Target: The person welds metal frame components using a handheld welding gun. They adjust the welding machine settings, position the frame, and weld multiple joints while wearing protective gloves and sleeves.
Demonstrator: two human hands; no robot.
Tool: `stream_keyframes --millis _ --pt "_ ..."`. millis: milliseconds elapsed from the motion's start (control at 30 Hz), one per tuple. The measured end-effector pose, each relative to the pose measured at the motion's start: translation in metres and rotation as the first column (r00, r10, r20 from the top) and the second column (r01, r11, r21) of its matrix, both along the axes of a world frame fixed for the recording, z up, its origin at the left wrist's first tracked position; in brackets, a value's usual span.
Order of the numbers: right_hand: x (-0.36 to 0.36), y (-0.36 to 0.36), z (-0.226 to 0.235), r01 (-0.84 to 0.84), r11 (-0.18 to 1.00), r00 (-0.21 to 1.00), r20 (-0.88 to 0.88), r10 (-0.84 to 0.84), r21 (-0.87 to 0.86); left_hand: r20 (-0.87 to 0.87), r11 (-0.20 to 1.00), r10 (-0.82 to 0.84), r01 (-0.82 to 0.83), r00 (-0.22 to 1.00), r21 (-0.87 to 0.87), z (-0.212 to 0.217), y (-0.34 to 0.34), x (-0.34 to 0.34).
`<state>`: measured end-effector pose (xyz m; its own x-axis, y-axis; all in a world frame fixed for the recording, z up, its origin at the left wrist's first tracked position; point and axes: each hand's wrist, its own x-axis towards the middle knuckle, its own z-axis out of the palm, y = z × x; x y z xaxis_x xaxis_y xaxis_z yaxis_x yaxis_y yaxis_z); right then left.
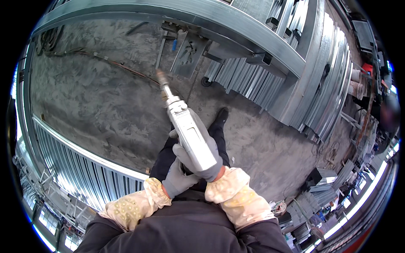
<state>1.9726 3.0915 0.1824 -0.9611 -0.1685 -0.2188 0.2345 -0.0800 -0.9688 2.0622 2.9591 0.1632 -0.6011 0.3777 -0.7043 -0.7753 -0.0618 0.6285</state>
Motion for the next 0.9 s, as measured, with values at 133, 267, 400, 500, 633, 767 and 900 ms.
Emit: stream_keyframes --millis 133,267,400,500,633,767,900 --pt "-0.029 0.033 0.018 -0.005 0.847 0.901 0.366 0.234 -0.531 -0.001 0.958 0.157 -0.152 0.988 0.243 0.011 0.012 0.002" --pt "-0.022 0.053 -0.039 0.333 0.644 0.827 0.541 0.152 -0.689 -0.102 0.966 -0.259 0.259 0.961 -0.010 0.019 0.015 -0.022" --pt "-0.022 0.053 -0.043 0.437 0.627 0.823 0.568 0.012 -0.645 -0.264 0.986 -0.169 0.160 0.950 -0.053 0.019 0.031 -0.012" --pt "-0.025 0.051 -0.022 0.476 0.559 0.825 0.565 -0.018 -0.679 -0.167 0.953 -0.297 0.281 0.940 -0.112 0.029 0.035 -0.026" --pt "-0.020 0.058 -0.056 0.489 0.647 0.757 0.653 0.020 -0.586 -0.173 0.917 -0.396 0.377 0.902 -0.134 0.013 0.039 -0.019" --pt "-0.017 0.060 -0.037 0.474 0.533 0.792 0.604 0.089 -0.701 -0.096 0.923 -0.359 0.339 0.928 -0.180 0.027 0.042 -0.020" --pt "-0.012 0.068 -0.056 0.468 0.716 0.732 0.681 0.014 -0.517 -0.220 0.962 -0.249 0.213 0.943 -0.172 0.015 0.046 -0.015"
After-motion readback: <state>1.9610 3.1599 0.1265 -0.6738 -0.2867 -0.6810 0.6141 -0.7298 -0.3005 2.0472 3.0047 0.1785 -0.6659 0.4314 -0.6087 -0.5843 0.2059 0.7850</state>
